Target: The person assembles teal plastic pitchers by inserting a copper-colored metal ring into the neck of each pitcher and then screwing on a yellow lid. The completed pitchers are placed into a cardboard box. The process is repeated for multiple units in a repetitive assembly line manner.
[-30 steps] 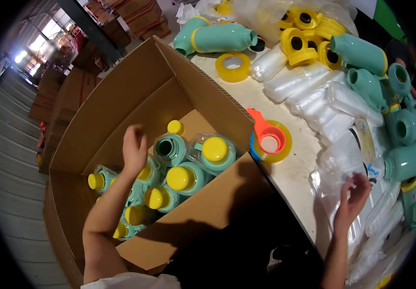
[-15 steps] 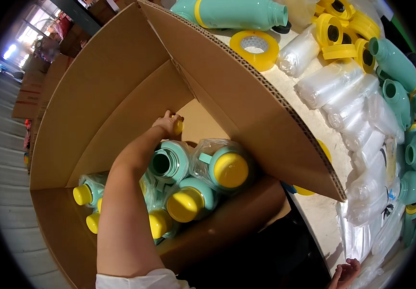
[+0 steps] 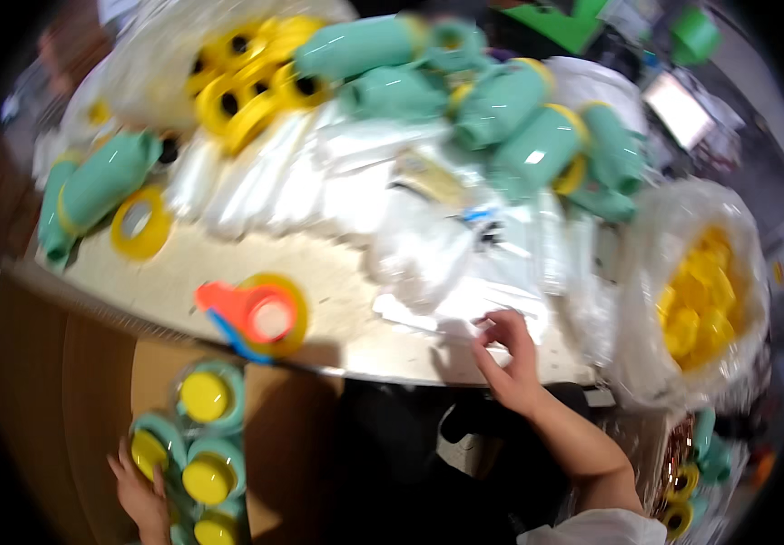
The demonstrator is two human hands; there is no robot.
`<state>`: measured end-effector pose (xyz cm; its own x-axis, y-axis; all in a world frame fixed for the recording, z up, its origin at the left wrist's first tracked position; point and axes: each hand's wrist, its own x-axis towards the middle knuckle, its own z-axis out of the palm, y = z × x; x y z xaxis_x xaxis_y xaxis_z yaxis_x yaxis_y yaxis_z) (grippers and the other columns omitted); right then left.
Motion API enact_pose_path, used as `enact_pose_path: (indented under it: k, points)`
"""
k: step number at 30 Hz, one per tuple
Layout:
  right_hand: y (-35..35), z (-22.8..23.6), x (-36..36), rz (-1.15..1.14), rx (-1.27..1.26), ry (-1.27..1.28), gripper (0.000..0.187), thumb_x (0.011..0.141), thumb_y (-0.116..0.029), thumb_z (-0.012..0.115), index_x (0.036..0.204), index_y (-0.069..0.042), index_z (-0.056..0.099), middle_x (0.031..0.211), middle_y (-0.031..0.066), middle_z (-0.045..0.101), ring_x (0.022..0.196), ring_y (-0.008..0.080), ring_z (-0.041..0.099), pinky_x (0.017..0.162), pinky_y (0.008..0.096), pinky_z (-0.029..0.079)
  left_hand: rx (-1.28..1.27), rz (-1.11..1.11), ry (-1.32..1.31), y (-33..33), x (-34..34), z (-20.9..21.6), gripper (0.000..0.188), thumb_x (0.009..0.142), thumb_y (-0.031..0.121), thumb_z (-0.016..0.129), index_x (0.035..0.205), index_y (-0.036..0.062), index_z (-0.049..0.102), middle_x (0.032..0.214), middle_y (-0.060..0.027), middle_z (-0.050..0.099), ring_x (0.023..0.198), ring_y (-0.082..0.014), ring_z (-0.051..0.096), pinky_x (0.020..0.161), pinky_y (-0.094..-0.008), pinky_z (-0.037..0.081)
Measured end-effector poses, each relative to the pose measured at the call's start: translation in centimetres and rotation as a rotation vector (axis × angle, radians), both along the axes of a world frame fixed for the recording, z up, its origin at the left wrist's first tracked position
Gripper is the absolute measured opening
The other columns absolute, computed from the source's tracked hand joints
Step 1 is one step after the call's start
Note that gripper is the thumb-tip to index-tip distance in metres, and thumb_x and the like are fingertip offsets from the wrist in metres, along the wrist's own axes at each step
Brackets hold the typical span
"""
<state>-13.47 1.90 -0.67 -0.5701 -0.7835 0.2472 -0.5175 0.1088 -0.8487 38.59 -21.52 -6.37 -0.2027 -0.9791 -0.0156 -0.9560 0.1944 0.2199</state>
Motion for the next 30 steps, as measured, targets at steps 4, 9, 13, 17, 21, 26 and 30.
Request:
enact_pose_path:
  k: [4, 9, 13, 17, 21, 26, 30]
  points:
    - [-1.4, 0.2, -9.4, -0.311, -0.277, -0.196, 0.04, 0.089, 0.001, 0.065, 0.125, -0.001, 0.048, 0.112, 0.0099, 0.059, 0.089, 0.0109, 0.057, 0.078, 0.0246, 0.049, -0.157, -0.026, -0.205, 1.8, -0.7, 2.5, 0.077, 0.082, 0.014, 0.069, 0.151, 0.0104, 0.034, 0.144, -0.0251, 0.043, 0.118, -0.0467, 0.054, 0.095, -0.0515, 0.047]
    - [-5.5, -1.0, -22.1, -0.863, -0.235, -0.106, 0.086, 0.077, -0.03, 0.083, 0.139, 0.008, 0.037, 0.131, 0.0235, 0.051, 0.111, 0.0271, 0.058, 0.096, 0.038, 0.048, -0.374, -0.263, -0.194, 2.4, -4.0, 6.6, 0.07, 0.096, 0.04, 0.061, 0.147, -0.0006, 0.036, 0.139, -0.0282, 0.045, 0.122, -0.048, 0.05, 0.099, -0.0534, 0.045]
    - [-11.1, -0.7, -30.3, -1.264, 0.047, -0.104, 0.117, 0.064, -0.045, 0.091, 0.146, 0.012, 0.03, 0.142, 0.0285, 0.047, 0.126, 0.0366, 0.053, 0.105, 0.0441, 0.043, -0.419, -0.416, -0.028, 5.0, -9.1, 8.9, 0.064, 0.093, 0.026, 0.067, 0.143, -0.0035, 0.039, 0.136, -0.0298, 0.047, 0.12, -0.0492, 0.051, 0.099, -0.0536, 0.044]
    - [-9.4, 0.2, -32.6, -0.682, -0.172, -0.614, 0.119, 0.064, -0.042, 0.093, 0.148, 0.011, 0.026, 0.139, 0.0235, 0.052, 0.124, 0.0352, 0.054, 0.106, 0.0432, 0.043, -0.253, -0.588, 0.144, 8.0, -16.7, 10.6, 0.06, 0.086, 0.013, 0.07, 0.138, -0.0024, 0.045, 0.133, -0.028, 0.05, 0.124, -0.0458, 0.047, 0.106, -0.0511, 0.038]
    - [-7.7, 0.5, -25.2, -0.523, -0.418, -0.077, 0.12, 0.063, -0.035, 0.094, 0.15, 0.005, 0.022, 0.139, 0.019, 0.05, 0.126, 0.0333, 0.052, 0.108, 0.0429, 0.041, 0.001, -0.848, 0.424, 9.7, -26.9, 8.8, 0.064, 0.084, 0.021, 0.068, 0.142, 0.0043, 0.045, 0.144, -0.0261, 0.045, 0.123, -0.0402, 0.055, 0.101, -0.0433, 0.046]
    - [7.5, 3.6, -9.2, -0.301, -0.223, 0.526, 0.109, 0.071, -0.036, 0.087, 0.156, -0.011, 0.024, 0.161, 0.0269, 0.015, 0.144, 0.0482, 0.023, 0.114, 0.0584, 0.027, 1.515, -0.319, 1.622, 12.7, -39.0, 2.4, 0.064, 0.105, 0.05, 0.04, 0.148, 0.0028, 0.037, 0.144, -0.015, 0.048, 0.129, -0.0347, 0.049, 0.108, -0.0503, 0.04]
    - [18.7, -0.4, 2.6, -0.02, -0.302, -0.786, 0.071, 0.094, -0.022, 0.058, 0.157, -0.006, 0.029, 0.158, 0.014, 0.035, 0.147, 0.0298, 0.032, 0.119, 0.0434, 0.026, 1.73, -0.1, 1.263, 20.5, -35.8, 1.9, 0.068, 0.104, 0.056, 0.032, 0.15, 0.007, 0.039, 0.139, -0.0142, 0.053, 0.124, -0.0266, 0.053, 0.105, -0.0489, 0.044]
